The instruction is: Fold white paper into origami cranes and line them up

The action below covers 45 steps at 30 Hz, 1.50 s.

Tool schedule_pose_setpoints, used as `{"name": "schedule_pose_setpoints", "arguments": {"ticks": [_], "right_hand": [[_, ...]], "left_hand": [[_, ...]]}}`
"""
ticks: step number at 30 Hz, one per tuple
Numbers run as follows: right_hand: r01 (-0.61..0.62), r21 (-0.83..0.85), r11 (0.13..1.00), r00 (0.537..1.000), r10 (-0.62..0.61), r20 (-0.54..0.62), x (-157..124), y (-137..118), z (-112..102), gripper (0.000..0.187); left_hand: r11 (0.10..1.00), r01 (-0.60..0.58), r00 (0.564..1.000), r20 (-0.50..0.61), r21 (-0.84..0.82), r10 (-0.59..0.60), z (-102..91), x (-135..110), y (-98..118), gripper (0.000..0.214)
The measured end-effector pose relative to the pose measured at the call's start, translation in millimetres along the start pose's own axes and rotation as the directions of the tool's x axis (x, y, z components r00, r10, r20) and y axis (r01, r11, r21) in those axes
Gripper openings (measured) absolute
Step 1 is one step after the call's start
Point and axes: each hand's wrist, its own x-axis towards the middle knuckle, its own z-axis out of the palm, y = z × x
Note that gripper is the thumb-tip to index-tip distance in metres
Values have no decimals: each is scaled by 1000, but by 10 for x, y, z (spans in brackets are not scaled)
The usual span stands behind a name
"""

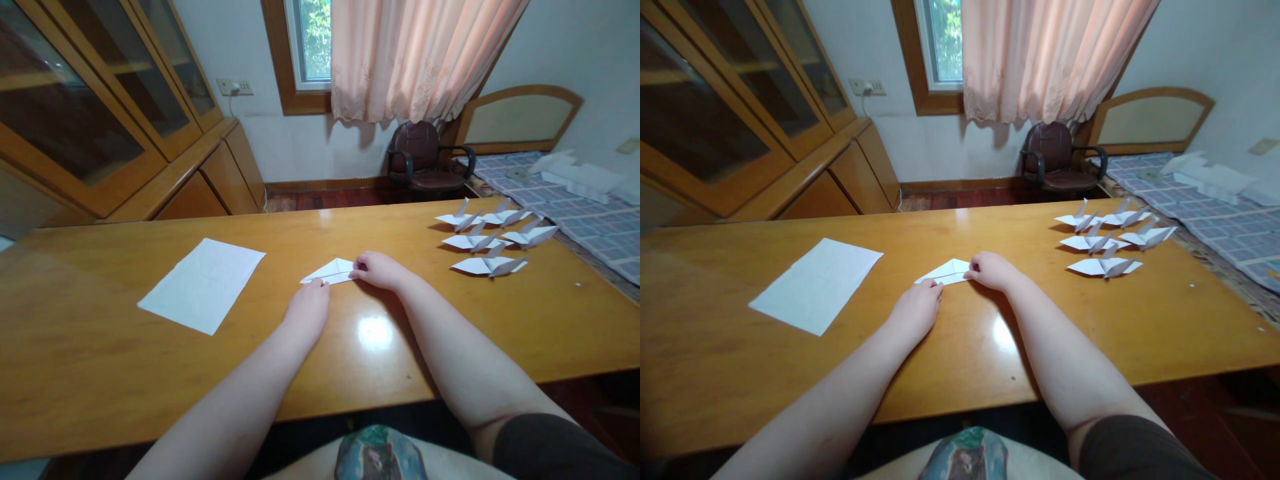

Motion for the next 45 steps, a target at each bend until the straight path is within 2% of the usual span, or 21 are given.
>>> {"name": "schedule_pose_setpoints", "arguments": {"ticks": [4, 9, 16, 22, 28, 34, 40, 45], "right_hand": [[7, 19, 1000, 1000, -6, -19, 26, -132, 80, 26], [-45, 50, 998, 999, 46, -19, 56, -142, 120, 26], [-86, 114, 990, 996, 90, -25, 59, -150, 137, 26], [-109, 77, 991, 994, 110, -12, 73, -172, 134, 26], [-89, 43, 995, 996, 90, -19, 96, -153, 155, 26], [-96, 36, 995, 995, 97, -17, 90, -160, 155, 26], [-113, 37, 993, 994, 113, -9, 90, -166, 158, 25], [-100, 26, 995, 995, 101, 0, 104, -165, 157, 26]], "left_hand": [[999, 23, 1000, -17, -36, -24, 13, -10, 6, 29], [993, 97, 995, -32, -73, -100, -1, -2, -34, 29], [995, 56, 997, -54, -88, -61, -6, 32, -108, 25], [996, 60, 997, -40, -61, -63, -34, -2, -72, 24], [1000, -16, 1000, -27, -5, 15, -3, -11, -63, 32], [1000, 6, 1000, 11, 31, -7, -36, -5, -19, 32], [995, 102, 992, 70, 12, -102, -56, -26, 73, 31], [997, 72, 997, 11, 18, -72, -4, -49, 81, 31]]}}
